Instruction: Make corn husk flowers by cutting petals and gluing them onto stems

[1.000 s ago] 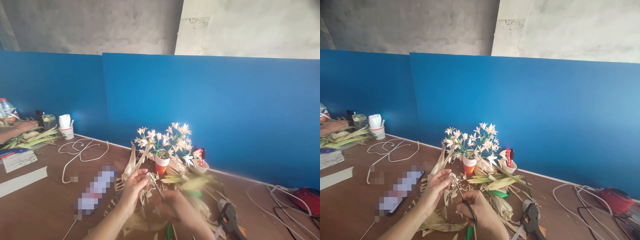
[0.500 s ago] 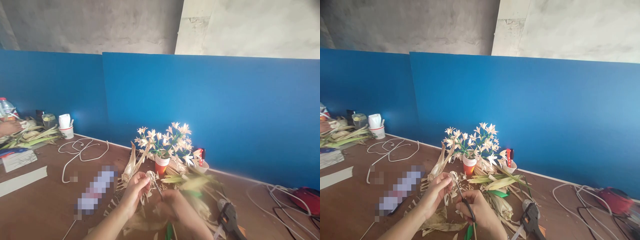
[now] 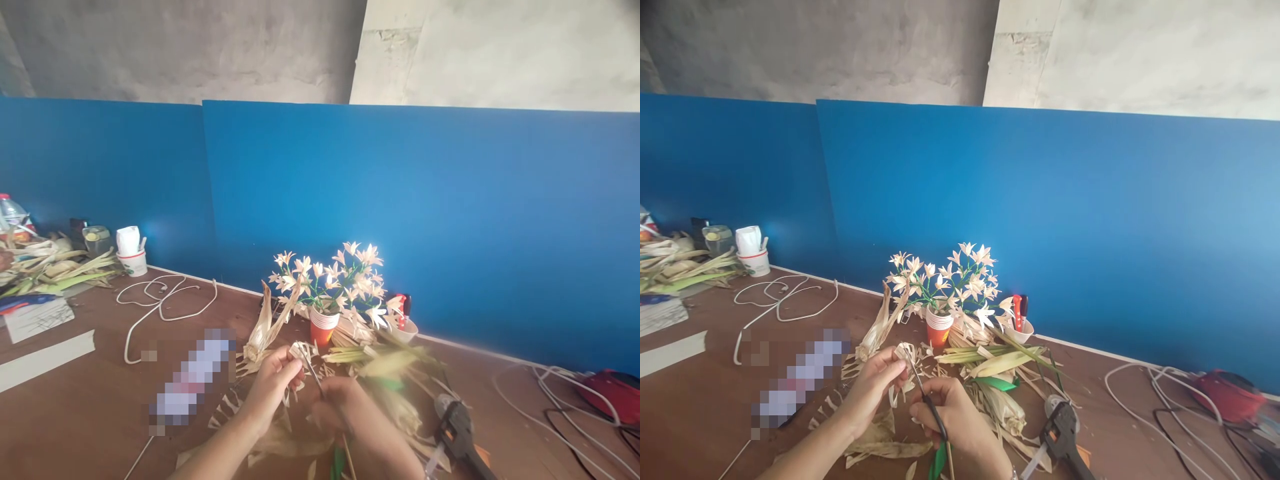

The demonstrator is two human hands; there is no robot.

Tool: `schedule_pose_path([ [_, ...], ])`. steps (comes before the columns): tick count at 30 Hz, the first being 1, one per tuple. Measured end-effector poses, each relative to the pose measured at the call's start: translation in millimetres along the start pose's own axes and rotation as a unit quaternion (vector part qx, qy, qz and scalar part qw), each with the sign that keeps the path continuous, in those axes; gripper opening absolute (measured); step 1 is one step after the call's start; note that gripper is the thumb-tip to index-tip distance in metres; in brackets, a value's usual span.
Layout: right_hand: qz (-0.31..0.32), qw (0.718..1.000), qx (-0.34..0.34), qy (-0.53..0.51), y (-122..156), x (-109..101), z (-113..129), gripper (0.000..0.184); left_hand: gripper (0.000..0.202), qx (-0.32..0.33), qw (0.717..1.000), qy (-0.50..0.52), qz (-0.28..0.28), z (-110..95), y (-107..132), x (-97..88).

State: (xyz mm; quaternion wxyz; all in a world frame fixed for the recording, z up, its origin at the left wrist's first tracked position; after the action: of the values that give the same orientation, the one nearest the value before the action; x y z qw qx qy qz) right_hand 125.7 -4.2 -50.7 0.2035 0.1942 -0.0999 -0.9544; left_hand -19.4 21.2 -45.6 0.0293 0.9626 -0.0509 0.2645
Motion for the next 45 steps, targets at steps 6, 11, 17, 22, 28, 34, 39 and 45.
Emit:
schedule_pose_path([
  [6,-0.001,0.999,-0.023,-0.045,3,7,3,0.021,0.015,-0.025,0.999,-0.016,0.040,2,-3,-2.9],
  [11,-0.014,0.998,-0.018,-0.051,0,7,3,0.023,0.015,-0.041,0.998,0.000,0.039,-1,-3,-4.3],
  [17,-0.004,0.998,-0.015,-0.053,-1,7,-1,0.025,0.014,-0.057,0.997,-0.009,0.049,-5,-5,-4.9],
  [22,-0.006,0.999,-0.015,-0.042,-2,7,-5,0.022,0.015,-0.068,0.996,-0.015,0.053,-8,-5,-4.6],
  [28,-0.005,0.999,-0.020,-0.039,-4,7,-6,0.023,0.019,-0.068,0.995,-0.030,0.061,-2,-5,-6.5],
  [34,-0.025,0.999,-0.009,-0.044,-5,8,-5,0.024,0.032,-0.030,0.994,-0.092,0.046,4,-6,-4.4],
  [39,-0.024,0.998,-0.009,-0.057,-7,8,-9,0.029,0.031,-0.027,0.991,-0.097,0.082,-1,-3,0.9],
  [45,-0.020,0.998,-0.025,-0.053,-1,8,-2,0.032,0.032,-0.059,0.988,-0.101,0.105,-7,-1,1.2],
])
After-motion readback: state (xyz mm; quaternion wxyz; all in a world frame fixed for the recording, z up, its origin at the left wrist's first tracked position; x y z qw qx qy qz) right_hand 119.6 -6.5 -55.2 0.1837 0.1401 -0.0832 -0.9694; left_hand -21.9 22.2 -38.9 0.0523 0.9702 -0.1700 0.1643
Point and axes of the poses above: each hand's wrist, its own y-axis away from the middle knuckle, its own x-axis out of the palm, z = x × y, the point moved 4 cm from there along -y, towards the middle knuckle, and after that the axes turned 14 degrees about y, right-handed, at the moved point
